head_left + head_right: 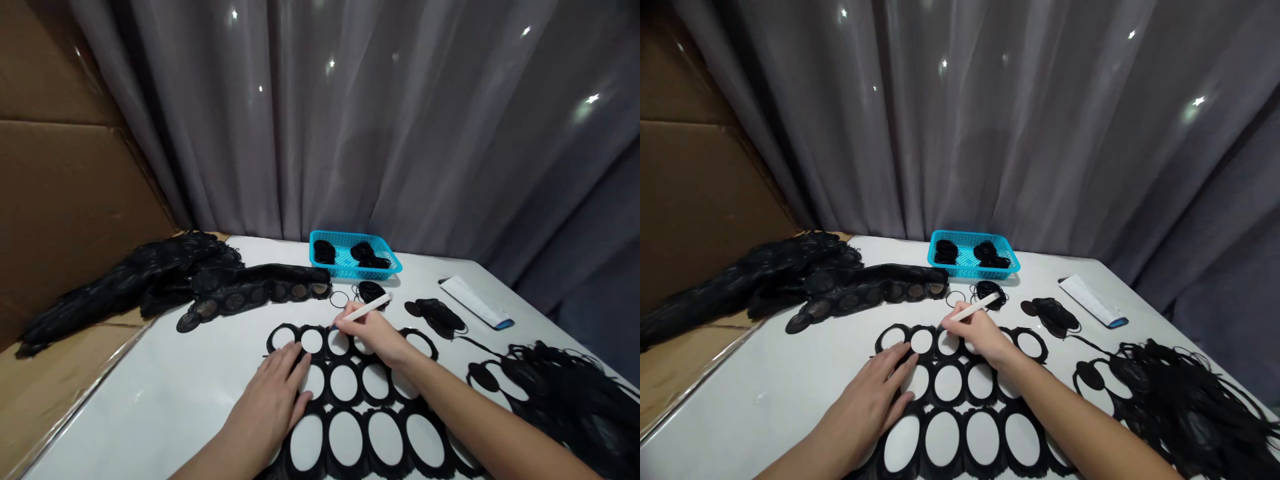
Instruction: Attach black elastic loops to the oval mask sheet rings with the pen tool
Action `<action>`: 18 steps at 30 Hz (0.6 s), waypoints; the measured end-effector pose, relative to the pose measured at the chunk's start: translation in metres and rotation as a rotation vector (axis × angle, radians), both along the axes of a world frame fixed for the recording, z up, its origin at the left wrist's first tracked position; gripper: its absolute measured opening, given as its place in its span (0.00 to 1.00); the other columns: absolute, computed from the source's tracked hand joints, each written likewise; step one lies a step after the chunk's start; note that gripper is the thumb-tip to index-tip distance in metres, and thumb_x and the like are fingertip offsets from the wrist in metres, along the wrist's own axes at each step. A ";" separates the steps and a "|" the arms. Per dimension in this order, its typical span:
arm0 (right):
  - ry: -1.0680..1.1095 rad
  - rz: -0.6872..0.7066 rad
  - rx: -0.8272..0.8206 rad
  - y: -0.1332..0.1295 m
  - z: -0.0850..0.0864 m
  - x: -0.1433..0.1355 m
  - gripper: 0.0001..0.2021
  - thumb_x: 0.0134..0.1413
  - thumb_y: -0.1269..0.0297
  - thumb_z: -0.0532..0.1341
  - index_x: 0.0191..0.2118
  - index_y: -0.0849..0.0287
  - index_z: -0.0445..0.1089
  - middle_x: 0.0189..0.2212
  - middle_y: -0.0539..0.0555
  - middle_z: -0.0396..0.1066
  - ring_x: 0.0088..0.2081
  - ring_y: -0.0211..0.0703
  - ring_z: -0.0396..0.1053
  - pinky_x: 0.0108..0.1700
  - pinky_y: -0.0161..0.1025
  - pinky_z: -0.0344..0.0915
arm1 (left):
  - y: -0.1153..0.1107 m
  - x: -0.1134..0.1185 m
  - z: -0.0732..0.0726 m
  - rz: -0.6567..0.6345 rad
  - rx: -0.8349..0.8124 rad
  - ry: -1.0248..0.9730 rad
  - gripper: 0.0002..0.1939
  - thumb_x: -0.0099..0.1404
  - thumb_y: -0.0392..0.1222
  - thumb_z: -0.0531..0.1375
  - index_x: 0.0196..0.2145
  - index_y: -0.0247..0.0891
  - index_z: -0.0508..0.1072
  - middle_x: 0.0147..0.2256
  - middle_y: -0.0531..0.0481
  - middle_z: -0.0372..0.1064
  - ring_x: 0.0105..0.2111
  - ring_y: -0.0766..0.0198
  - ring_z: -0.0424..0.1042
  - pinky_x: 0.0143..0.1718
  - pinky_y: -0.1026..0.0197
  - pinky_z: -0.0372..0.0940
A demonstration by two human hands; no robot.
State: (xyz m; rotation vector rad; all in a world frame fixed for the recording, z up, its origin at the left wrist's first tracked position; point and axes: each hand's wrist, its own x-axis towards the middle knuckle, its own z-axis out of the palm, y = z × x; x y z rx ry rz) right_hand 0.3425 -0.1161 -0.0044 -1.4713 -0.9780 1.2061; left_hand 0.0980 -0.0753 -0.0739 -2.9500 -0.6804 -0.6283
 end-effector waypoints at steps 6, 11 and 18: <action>-0.368 0.194 -0.014 0.007 -0.013 -0.038 0.07 0.53 0.67 0.63 0.26 0.57 0.68 0.31 0.43 0.74 0.35 0.30 0.67 0.39 0.27 0.57 | 0.001 0.000 -0.008 -0.008 0.149 0.001 0.26 0.66 0.47 0.59 0.60 0.38 0.66 0.60 0.40 0.62 0.58 0.48 0.66 0.50 0.45 0.74; -0.412 0.204 -0.026 0.007 -0.016 -0.037 0.07 0.56 0.67 0.62 0.27 0.56 0.68 0.33 0.42 0.74 0.37 0.30 0.68 0.41 0.27 0.58 | 0.000 -0.001 -0.014 -0.015 0.095 0.000 0.26 0.68 0.46 0.57 0.61 0.39 0.64 0.62 0.41 0.58 0.61 0.46 0.63 0.54 0.43 0.70; -0.649 0.306 0.029 -0.001 -0.019 -0.044 0.08 0.62 0.66 0.58 0.30 0.54 0.67 0.37 0.45 0.73 0.40 0.34 0.69 0.43 0.30 0.59 | 0.001 -0.001 -0.015 -0.024 0.062 0.011 0.27 0.68 0.46 0.56 0.63 0.39 0.62 0.62 0.41 0.58 0.62 0.45 0.61 0.54 0.43 0.69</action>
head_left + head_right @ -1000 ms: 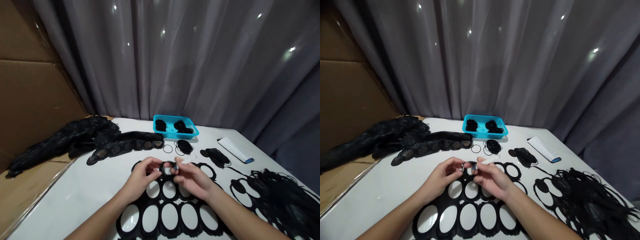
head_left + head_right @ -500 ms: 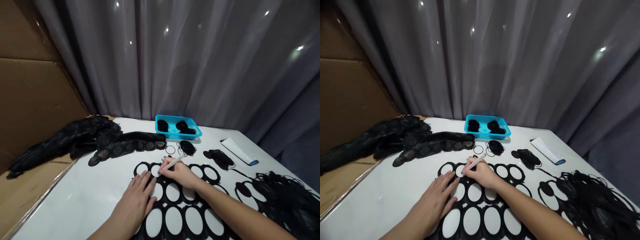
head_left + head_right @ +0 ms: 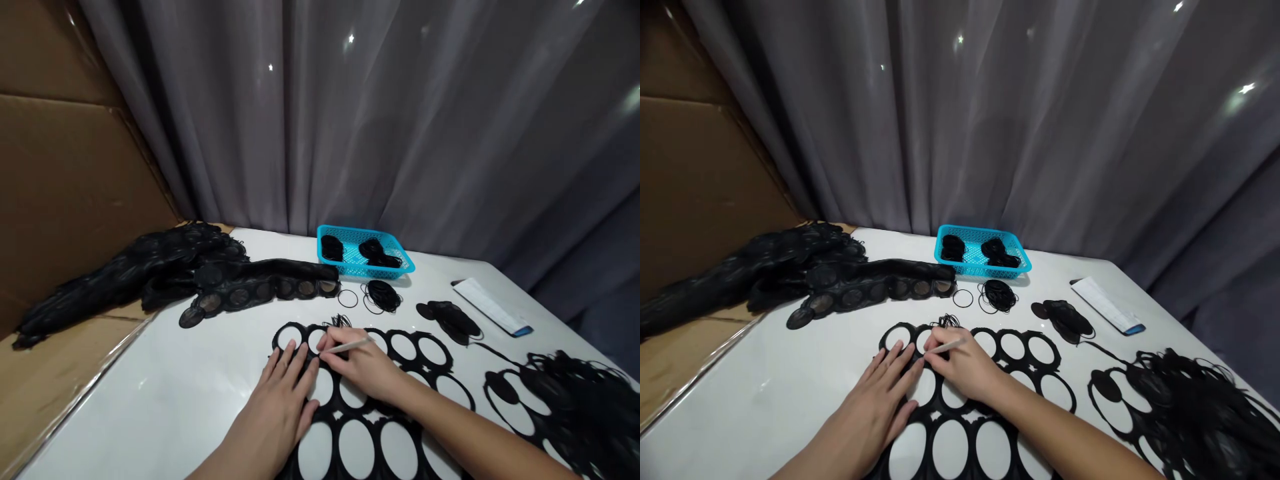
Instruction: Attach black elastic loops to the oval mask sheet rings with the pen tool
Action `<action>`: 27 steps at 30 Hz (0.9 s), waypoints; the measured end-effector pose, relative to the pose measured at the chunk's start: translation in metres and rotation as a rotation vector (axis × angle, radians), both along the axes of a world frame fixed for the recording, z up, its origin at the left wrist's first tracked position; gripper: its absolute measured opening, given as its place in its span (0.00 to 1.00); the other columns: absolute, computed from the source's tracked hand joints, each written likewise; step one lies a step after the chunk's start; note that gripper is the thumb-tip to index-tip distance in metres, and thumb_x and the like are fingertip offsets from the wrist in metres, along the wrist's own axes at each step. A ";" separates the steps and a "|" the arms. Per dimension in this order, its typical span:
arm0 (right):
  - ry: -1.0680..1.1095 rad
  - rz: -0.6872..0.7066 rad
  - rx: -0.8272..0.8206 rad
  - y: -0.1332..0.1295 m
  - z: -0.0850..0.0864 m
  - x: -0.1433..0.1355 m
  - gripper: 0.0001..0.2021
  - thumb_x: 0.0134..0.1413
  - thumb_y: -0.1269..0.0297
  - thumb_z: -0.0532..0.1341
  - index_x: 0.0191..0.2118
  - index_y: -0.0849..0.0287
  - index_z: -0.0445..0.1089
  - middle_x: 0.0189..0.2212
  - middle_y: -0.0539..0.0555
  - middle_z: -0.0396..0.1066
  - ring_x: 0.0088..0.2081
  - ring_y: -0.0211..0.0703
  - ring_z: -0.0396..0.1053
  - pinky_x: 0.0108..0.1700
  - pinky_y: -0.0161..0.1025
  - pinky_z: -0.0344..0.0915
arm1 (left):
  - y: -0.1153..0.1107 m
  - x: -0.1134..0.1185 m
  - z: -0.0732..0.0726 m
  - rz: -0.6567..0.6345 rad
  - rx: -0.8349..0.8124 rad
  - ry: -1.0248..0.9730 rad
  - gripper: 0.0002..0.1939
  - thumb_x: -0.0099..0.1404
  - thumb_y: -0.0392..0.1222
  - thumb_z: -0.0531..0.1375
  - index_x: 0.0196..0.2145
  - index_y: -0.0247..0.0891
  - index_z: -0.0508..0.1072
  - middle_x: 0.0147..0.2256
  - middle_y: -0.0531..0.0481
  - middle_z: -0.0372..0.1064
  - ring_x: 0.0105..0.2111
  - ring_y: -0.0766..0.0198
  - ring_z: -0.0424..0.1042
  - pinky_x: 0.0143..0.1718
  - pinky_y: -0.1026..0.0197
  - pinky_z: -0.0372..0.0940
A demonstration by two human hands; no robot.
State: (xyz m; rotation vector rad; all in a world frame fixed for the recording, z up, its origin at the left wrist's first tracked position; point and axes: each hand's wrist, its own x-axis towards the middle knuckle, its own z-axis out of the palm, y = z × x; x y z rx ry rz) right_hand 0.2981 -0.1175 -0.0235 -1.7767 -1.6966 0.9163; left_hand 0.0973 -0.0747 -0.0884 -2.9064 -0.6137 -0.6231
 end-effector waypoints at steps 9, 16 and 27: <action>-0.705 -0.290 0.332 0.037 0.009 0.066 0.10 0.63 0.69 0.49 0.37 0.57 0.68 0.36 0.57 0.72 0.38 0.42 0.66 0.42 0.37 0.50 | -0.001 -0.001 0.003 0.017 -0.050 0.019 0.25 0.66 0.45 0.58 0.60 0.40 0.66 0.61 0.43 0.60 0.60 0.42 0.63 0.53 0.41 0.70; -0.009 -0.394 0.152 0.011 0.022 0.082 0.12 0.56 0.61 0.59 0.24 0.55 0.61 0.26 0.45 0.70 0.30 0.34 0.64 0.35 0.30 0.53 | 0.001 0.013 0.024 0.001 0.129 -0.041 0.23 0.66 0.47 0.57 0.55 0.34 0.70 0.59 0.40 0.63 0.59 0.43 0.64 0.54 0.41 0.70; 0.264 -0.194 -0.048 -0.020 0.008 0.039 0.09 0.56 0.63 0.60 0.27 0.56 0.63 0.31 0.45 0.73 0.35 0.32 0.67 0.38 0.28 0.56 | -0.015 0.034 0.016 -0.123 0.074 -0.007 0.28 0.66 0.49 0.60 0.59 0.35 0.66 0.61 0.41 0.60 0.60 0.50 0.65 0.52 0.49 0.73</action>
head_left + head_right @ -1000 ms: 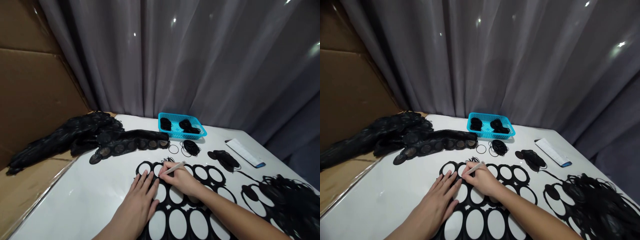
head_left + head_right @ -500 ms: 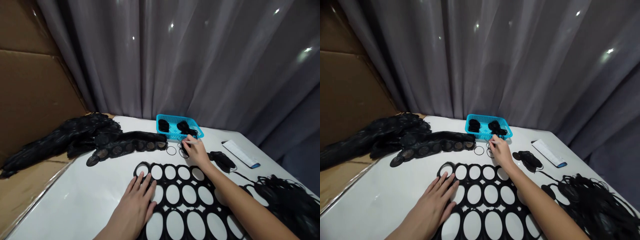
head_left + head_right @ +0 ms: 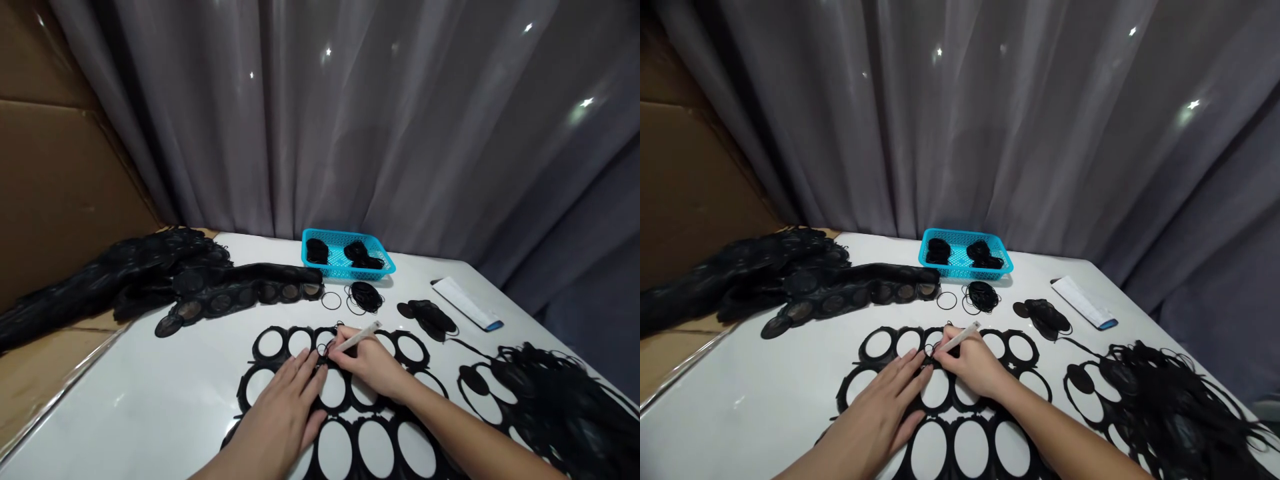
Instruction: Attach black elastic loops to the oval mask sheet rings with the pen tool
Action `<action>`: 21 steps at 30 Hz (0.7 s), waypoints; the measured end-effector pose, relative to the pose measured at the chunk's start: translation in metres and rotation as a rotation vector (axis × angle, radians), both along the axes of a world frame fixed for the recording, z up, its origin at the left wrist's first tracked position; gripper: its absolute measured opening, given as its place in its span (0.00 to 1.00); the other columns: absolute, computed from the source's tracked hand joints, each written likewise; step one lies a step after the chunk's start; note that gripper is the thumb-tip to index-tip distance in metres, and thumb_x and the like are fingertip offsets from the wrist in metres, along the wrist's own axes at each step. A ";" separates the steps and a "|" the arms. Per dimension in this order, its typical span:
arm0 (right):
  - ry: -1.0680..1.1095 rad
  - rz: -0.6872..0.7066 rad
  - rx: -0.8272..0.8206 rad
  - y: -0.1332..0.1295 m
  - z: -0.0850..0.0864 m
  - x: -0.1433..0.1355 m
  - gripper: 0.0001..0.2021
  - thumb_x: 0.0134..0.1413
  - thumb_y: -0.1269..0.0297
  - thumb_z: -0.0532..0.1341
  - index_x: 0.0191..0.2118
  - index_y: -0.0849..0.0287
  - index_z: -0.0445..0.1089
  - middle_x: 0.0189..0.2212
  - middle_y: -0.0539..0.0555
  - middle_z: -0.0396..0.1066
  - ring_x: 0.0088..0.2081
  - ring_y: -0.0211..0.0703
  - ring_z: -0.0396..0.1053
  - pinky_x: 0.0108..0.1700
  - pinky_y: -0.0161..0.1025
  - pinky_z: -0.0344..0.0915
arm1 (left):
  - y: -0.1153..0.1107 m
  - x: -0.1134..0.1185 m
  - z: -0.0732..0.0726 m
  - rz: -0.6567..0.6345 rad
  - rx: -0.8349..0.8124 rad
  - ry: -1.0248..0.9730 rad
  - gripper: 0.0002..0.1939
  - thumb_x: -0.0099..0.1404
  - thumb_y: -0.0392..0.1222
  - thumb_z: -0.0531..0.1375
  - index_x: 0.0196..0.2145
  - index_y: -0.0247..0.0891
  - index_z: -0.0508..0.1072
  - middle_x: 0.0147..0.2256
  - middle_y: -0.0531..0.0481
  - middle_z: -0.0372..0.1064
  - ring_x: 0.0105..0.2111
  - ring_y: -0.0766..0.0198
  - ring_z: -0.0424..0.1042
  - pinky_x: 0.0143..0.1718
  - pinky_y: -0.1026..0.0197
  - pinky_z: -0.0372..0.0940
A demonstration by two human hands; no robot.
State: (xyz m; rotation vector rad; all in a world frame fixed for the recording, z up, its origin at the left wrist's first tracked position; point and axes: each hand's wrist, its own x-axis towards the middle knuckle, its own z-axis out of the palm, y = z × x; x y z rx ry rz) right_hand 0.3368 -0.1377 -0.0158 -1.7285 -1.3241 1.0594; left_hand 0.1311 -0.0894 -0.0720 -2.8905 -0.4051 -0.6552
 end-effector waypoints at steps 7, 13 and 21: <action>-0.005 0.010 0.029 -0.001 0.000 0.000 0.09 0.57 0.64 0.61 0.26 0.56 0.64 0.31 0.45 0.72 0.36 0.33 0.67 0.39 0.29 0.56 | 0.002 -0.002 0.007 0.007 -0.015 0.024 0.28 0.65 0.48 0.61 0.60 0.36 0.66 0.61 0.41 0.58 0.59 0.50 0.65 0.52 0.49 0.73; -0.038 0.003 0.061 -0.003 -0.003 -0.001 0.10 0.58 0.64 0.61 0.26 0.56 0.64 0.30 0.44 0.71 0.34 0.32 0.66 0.39 0.27 0.57 | 0.001 -0.002 0.007 0.009 -0.063 0.042 0.29 0.64 0.47 0.62 0.60 0.37 0.65 0.62 0.40 0.57 0.60 0.50 0.64 0.53 0.48 0.72; -0.112 0.020 0.082 -0.006 -0.006 0.000 0.10 0.60 0.64 0.61 0.27 0.56 0.67 0.32 0.46 0.74 0.36 0.34 0.69 0.40 0.30 0.58 | 0.001 -0.003 0.007 0.013 -0.083 0.037 0.30 0.63 0.45 0.62 0.61 0.38 0.64 0.63 0.40 0.55 0.60 0.50 0.63 0.53 0.49 0.71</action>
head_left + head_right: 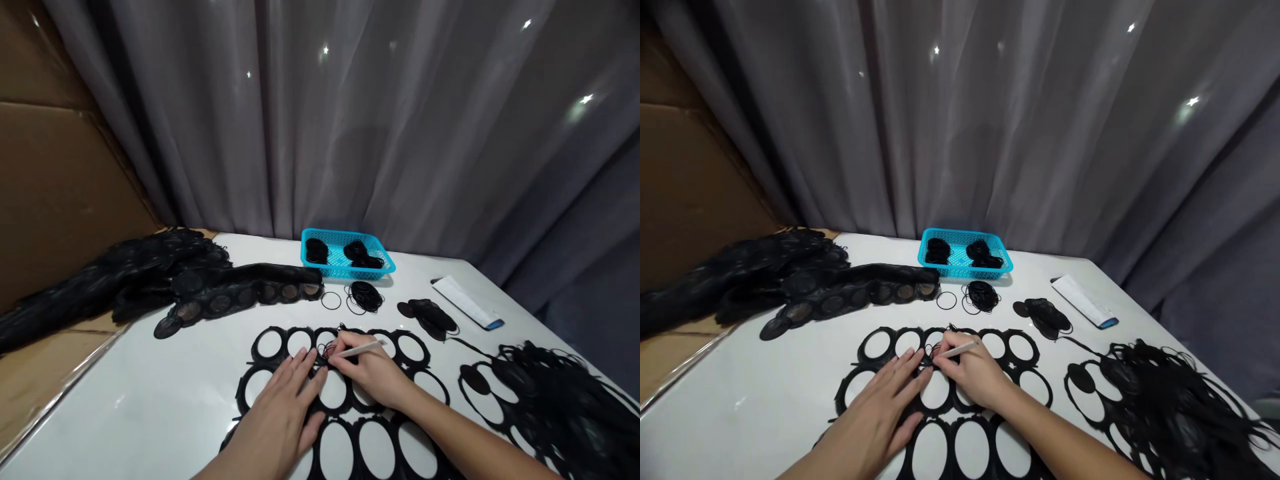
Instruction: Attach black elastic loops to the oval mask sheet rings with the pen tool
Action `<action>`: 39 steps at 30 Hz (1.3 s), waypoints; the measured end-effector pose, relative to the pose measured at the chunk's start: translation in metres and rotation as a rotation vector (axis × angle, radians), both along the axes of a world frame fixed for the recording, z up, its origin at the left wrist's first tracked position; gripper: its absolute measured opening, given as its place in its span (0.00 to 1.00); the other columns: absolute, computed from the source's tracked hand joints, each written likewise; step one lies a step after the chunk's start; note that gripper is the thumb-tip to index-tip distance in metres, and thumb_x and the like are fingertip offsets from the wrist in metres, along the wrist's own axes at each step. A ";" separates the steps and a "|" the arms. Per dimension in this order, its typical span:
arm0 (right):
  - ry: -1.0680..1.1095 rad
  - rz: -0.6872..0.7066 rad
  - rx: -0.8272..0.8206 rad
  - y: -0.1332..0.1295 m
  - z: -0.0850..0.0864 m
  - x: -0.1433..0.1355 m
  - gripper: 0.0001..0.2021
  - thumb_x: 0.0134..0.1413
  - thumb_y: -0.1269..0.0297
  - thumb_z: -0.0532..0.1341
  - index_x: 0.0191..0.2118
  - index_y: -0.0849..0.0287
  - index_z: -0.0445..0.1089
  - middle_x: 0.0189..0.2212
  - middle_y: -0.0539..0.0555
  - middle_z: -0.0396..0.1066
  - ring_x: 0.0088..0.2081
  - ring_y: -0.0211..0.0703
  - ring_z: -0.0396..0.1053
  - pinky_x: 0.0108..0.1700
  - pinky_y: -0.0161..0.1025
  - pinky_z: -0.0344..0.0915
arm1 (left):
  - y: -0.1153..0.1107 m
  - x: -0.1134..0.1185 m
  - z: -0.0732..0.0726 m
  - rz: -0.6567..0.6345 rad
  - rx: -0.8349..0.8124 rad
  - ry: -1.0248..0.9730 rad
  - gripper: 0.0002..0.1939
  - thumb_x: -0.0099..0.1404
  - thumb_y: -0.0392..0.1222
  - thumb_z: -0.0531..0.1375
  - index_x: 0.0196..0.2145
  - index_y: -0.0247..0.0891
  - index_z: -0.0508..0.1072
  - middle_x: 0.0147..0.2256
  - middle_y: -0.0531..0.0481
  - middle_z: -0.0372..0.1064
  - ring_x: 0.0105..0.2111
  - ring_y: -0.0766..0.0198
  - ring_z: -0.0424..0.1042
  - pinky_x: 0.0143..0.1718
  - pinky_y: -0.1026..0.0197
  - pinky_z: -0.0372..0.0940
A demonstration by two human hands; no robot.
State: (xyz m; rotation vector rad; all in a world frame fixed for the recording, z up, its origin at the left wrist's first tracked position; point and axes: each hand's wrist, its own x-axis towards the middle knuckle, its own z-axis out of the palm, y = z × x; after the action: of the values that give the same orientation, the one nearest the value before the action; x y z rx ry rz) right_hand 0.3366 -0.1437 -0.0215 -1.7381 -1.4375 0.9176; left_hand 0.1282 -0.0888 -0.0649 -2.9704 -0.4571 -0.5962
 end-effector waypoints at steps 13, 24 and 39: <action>-0.772 -0.267 0.206 0.035 0.022 0.061 0.09 0.62 0.66 0.50 0.33 0.56 0.65 0.34 0.53 0.71 0.37 0.40 0.64 0.42 0.35 0.50 | 0.002 0.001 -0.002 -0.002 -0.020 -0.025 0.27 0.63 0.45 0.60 0.60 0.40 0.67 0.62 0.39 0.57 0.60 0.49 0.63 0.53 0.46 0.70; 0.254 -0.323 0.032 -0.008 0.047 0.029 0.13 0.51 0.55 0.66 0.27 0.57 0.64 0.28 0.46 0.73 0.31 0.31 0.65 0.34 0.25 0.56 | 0.022 0.007 0.026 0.058 -0.625 -0.017 0.20 0.71 0.47 0.55 0.59 0.51 0.65 0.63 0.52 0.56 0.63 0.56 0.58 0.62 0.46 0.64; 1.044 -0.501 0.053 -0.015 0.016 0.068 0.18 0.37 0.65 0.77 0.30 0.63 0.68 0.33 0.55 0.71 0.37 0.36 0.74 0.26 0.20 0.72 | 0.083 0.143 0.024 0.030 -0.634 0.095 0.04 0.64 0.30 0.56 0.33 0.32 0.71 0.35 0.47 0.63 0.41 0.60 0.64 0.45 0.58 0.61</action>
State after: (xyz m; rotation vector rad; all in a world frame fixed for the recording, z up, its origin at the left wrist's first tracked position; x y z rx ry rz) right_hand 0.4045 -0.1587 -0.0052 -1.1486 -0.3236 1.1988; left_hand 0.2712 -0.0057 -0.0406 -3.5492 -0.8120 -0.3491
